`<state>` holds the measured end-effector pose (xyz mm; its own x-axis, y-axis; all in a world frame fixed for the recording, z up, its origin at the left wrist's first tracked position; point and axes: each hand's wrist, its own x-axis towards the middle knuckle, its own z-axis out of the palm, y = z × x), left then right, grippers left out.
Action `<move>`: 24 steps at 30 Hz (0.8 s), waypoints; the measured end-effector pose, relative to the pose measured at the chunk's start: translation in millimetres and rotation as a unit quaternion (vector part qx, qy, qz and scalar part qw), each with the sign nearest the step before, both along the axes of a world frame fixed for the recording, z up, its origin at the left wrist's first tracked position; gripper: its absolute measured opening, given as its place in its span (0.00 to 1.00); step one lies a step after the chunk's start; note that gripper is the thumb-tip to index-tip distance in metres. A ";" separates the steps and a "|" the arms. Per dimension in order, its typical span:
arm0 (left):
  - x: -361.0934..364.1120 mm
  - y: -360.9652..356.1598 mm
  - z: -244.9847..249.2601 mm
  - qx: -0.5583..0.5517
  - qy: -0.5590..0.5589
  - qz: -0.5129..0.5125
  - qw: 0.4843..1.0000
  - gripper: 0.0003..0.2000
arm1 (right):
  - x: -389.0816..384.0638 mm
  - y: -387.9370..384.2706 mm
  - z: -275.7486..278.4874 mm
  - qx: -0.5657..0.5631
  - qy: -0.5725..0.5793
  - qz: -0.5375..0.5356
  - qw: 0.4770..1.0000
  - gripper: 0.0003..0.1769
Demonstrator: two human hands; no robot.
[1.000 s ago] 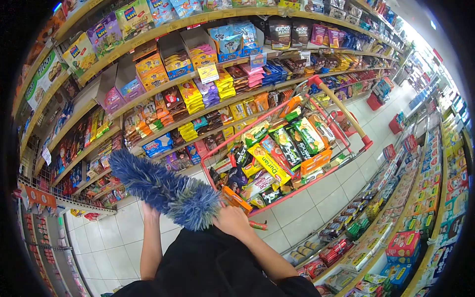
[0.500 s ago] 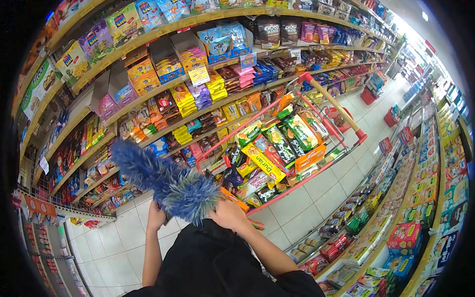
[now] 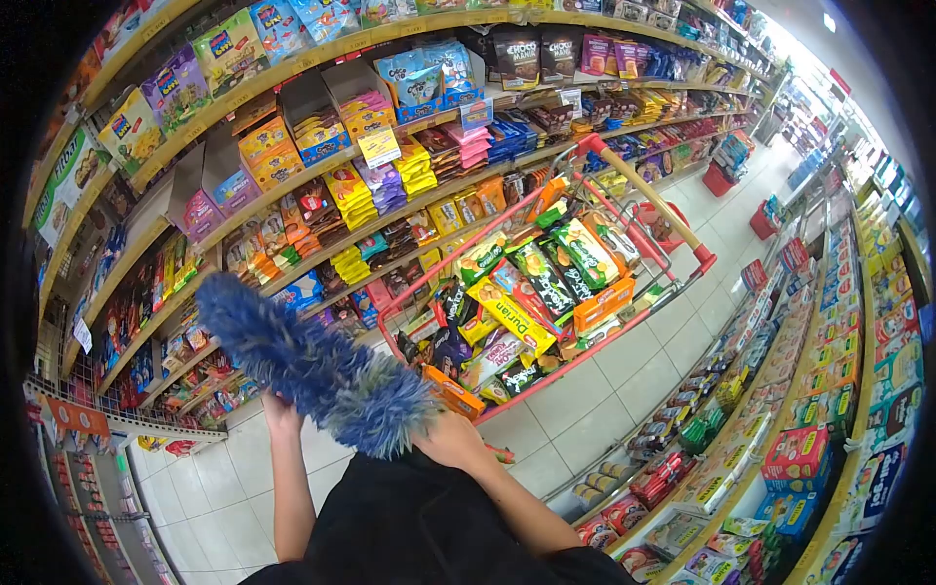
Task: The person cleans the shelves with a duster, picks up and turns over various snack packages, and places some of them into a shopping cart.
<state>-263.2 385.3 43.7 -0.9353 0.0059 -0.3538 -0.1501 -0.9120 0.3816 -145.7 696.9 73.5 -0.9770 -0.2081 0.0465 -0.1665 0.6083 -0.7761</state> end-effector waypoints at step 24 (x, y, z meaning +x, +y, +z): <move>49.6 36.9 58.9 -0.234 -0.062 -0.047 0.969 0.20 | 6.8 71.4 -55.7 0.195 0.007 -0.246 0.949 0.14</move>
<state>-213.6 422.2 102.6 -0.8884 -0.1000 -0.4481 -0.2948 -0.6241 0.7236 -138.9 768.3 17.8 -0.9602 0.2695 0.0735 0.2040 0.8561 -0.4748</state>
